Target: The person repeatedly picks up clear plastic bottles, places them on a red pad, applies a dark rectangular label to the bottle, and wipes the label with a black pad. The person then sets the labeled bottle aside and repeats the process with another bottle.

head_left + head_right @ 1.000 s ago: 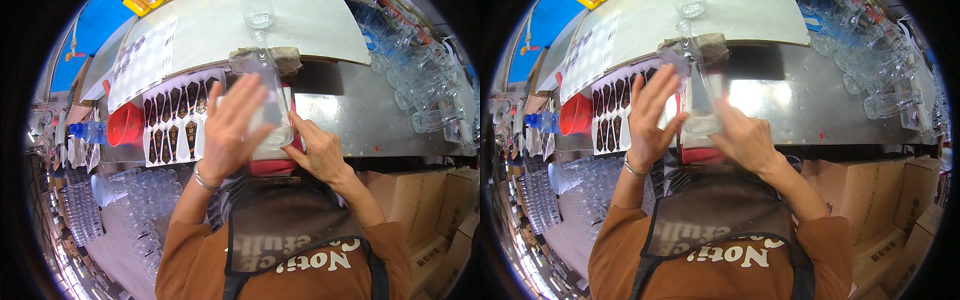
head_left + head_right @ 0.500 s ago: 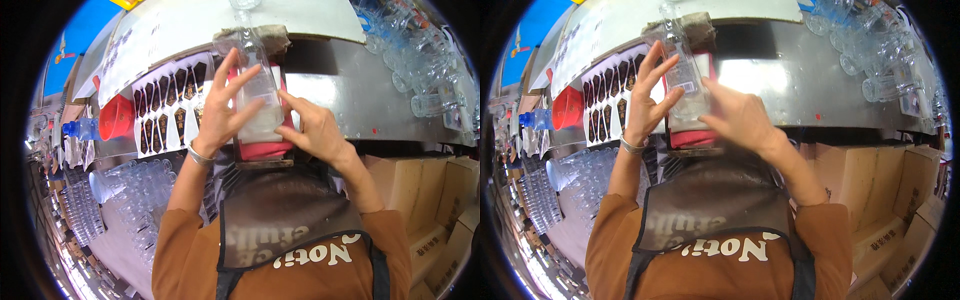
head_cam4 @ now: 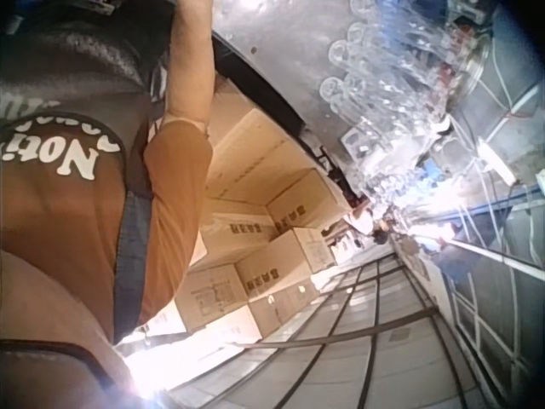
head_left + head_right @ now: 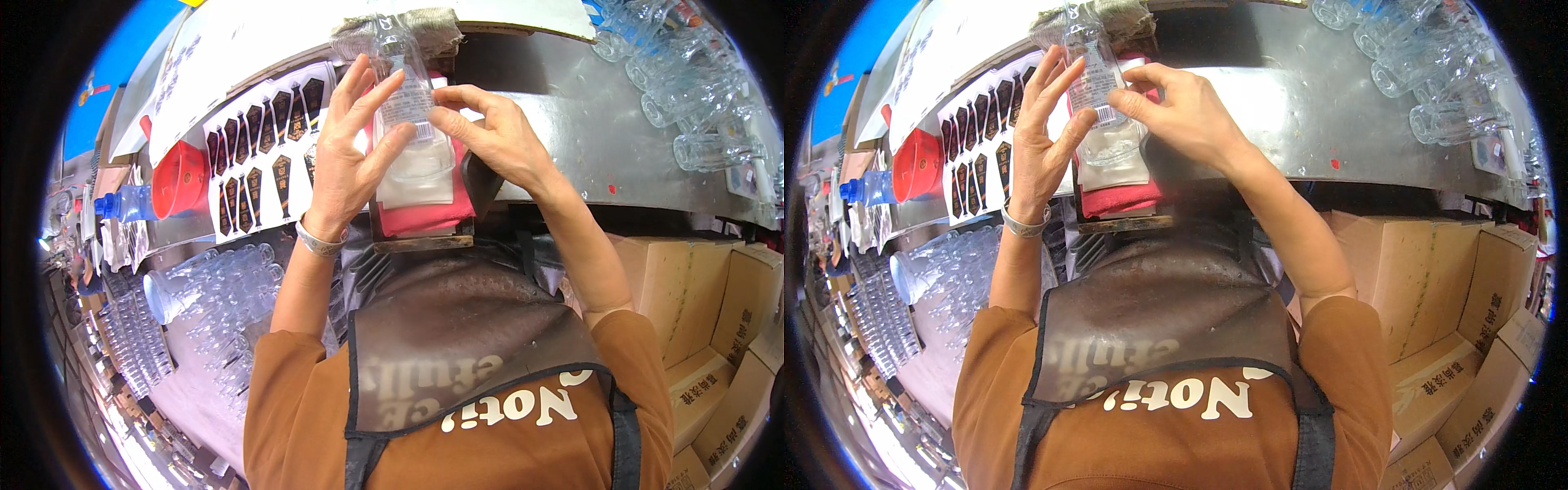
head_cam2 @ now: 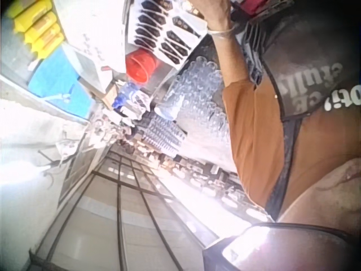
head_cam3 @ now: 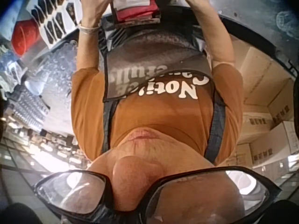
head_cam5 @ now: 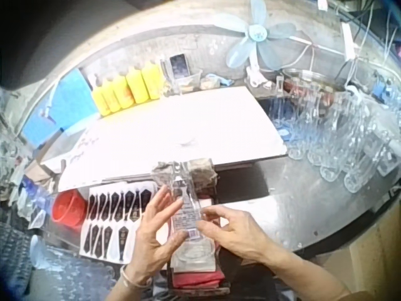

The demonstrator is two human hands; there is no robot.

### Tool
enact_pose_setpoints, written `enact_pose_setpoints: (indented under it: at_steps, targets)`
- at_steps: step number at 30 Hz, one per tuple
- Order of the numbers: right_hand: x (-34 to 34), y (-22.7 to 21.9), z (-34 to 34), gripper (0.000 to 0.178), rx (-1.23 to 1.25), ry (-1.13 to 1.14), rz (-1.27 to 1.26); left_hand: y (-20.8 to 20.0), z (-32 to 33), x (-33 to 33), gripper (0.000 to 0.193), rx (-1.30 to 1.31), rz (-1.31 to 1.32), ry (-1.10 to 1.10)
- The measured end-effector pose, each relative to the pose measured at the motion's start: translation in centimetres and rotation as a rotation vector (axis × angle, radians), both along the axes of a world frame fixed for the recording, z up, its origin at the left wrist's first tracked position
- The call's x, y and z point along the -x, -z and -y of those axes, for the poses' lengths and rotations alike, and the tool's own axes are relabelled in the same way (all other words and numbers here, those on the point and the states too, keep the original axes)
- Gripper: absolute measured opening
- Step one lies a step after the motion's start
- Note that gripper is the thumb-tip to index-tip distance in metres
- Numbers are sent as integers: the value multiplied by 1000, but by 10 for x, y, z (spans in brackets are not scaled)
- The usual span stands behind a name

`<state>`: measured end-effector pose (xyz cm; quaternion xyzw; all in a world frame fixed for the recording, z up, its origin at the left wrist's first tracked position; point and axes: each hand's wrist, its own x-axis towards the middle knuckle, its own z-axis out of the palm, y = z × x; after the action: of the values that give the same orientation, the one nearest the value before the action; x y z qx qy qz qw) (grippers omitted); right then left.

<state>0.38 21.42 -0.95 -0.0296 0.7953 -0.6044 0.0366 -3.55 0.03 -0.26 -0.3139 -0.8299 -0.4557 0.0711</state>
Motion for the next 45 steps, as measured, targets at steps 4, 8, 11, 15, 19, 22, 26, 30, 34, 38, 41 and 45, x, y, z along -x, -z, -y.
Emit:
enact_pose_setpoints:
  at_steps: [4, 8, 11, 15, 19, 22, 26, 30, 34, 38, 41, 45]
  targets:
    - [1, -5, 3, 58, -34, 1, 18, 0, -1, 1, 53, -3, -1, -6]
    - [2, -3, 3, 57, -31, -6, 3, 1, -2, 1, 53, -7, -9, -6]
    - [5, 14, -2, 51, 53, 29, -28, 2, -4, 1, 53, -23, -15, 0]
    - [18, 34, -32, 39, 656, 309, 280, 2, -4, 1, 55, -29, -17, -4]
    - [10, 16, -29, 34, 807, 343, 120, 2, -4, 1, 55, -26, -27, -5]
    - [5, -16, -20, 35, 250, 55, -103, 2, -4, 0, 56, -20, -23, -5]
    - [36, -21, -22, 29, -159, 213, -499, -3, -6, 0, 62, -30, 18, -13]
    - [33, -52, -11, 27, -325, -112, -624, -1, -4, 0, 81, -95, 91, -15]
    - [59, -60, -14, 26, -457, 143, -783, 5, 6, -13, 111, -103, 155, 46]
    - [47, -69, -1, 25, -593, -209, -684, 23, 18, -34, 125, -1, 180, 24]
    - [61, -83, 0, 24, -712, 53, -1020, 25, 10, -38, 128, -73, 126, -39]
    - [10, -71, 35, 20, -846, -505, -907, 37, 1, -44, 125, -143, -22, -146]
